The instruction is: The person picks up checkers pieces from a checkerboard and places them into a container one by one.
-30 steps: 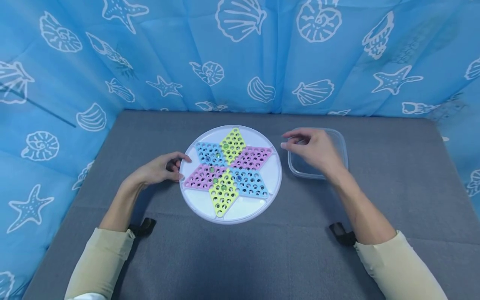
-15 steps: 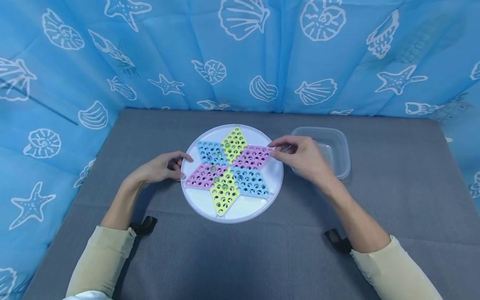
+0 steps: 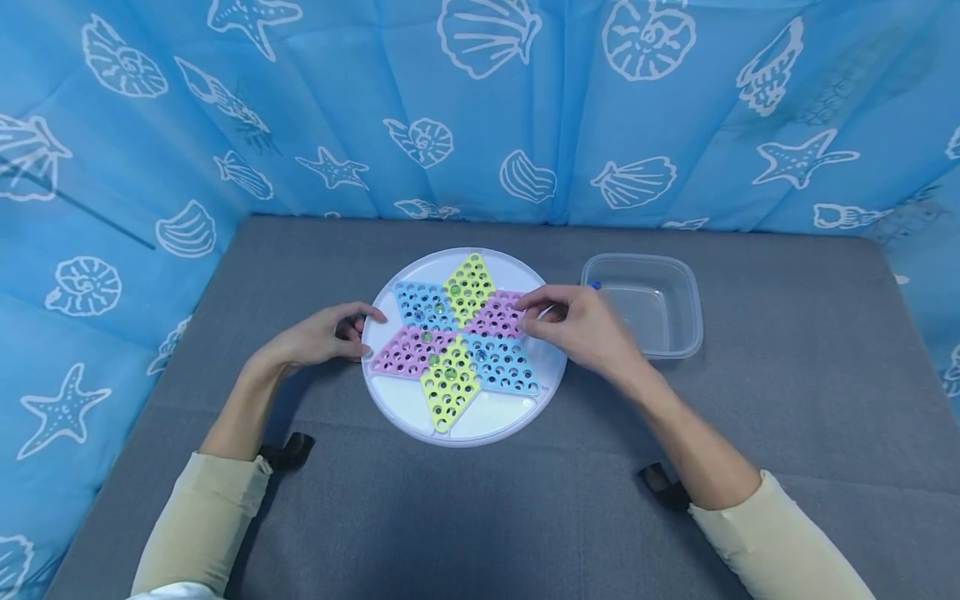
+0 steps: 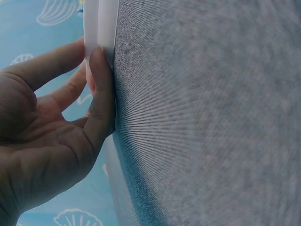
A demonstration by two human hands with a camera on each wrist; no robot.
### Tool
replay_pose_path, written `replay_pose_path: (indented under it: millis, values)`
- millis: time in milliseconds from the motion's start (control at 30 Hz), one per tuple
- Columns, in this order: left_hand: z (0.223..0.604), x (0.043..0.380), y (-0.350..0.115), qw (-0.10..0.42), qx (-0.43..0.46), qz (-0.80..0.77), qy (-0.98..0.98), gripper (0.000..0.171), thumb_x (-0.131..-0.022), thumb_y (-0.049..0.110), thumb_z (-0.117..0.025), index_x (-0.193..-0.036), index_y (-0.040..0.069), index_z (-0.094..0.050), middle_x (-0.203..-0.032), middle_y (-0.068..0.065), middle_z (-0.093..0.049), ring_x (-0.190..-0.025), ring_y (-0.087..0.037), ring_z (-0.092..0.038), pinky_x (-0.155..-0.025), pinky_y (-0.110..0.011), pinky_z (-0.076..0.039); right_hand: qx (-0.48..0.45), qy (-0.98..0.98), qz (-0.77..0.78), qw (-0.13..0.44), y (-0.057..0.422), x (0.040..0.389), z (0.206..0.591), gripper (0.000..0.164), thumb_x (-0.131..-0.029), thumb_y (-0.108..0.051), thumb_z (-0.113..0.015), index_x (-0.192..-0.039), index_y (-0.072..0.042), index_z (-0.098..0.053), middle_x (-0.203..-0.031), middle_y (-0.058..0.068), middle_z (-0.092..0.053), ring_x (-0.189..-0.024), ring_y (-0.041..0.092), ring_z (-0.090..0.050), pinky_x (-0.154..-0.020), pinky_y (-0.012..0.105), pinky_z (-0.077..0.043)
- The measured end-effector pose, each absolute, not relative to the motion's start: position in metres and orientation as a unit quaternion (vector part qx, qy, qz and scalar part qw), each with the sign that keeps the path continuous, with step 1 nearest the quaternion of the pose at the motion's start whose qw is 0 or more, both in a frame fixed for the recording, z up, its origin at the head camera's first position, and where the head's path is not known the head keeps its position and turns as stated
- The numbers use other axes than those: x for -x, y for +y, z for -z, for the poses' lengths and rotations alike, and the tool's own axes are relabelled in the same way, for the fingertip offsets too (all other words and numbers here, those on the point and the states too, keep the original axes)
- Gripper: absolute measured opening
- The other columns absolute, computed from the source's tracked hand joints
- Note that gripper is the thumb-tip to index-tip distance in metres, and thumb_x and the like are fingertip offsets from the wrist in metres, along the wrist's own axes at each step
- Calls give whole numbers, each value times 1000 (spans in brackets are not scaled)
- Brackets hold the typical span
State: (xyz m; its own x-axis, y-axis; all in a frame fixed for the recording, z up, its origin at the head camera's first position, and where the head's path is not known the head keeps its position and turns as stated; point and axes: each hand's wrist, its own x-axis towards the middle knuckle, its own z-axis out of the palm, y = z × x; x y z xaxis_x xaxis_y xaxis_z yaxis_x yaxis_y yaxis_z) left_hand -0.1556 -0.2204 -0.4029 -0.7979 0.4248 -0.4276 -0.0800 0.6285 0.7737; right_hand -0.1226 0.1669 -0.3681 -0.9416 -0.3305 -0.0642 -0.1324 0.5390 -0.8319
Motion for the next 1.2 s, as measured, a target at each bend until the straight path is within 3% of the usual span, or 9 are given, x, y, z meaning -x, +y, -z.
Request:
replay_pose_path:
  millis: [433,733,1200]
  values:
    - [404,156,-221,296,-98,-406,859,48,-88,-2,-68,-133,4,-54,-104,-14,-44,-85,-25,-47,-75,-35,-41,152,861,463,147,146,123,383,28,-87,-16,-76,-113,-6,-72,-97,6,-68,-84,19,-62,-73,27,-50]
    - [407,157,-220,292,-94,-403,862,48,-88,0,-69,-133,4,-54,-105,-14,-44,-86,-24,-47,-75,-35,-40,166,862,458,140,134,125,394,27,-83,-9,-79,-108,-6,-73,-95,3,-70,-82,17,-64,-73,27,-52]
    - [404,159,-220,290,-89,-392,868,47,-86,0,-72,-131,7,-57,-101,-11,-46,-86,-25,-48,-75,-36,-42,168,875,411,192,126,130,399,33,-80,-15,-81,-112,-12,-74,-86,-1,-67,-77,16,-60,-71,32,-48]
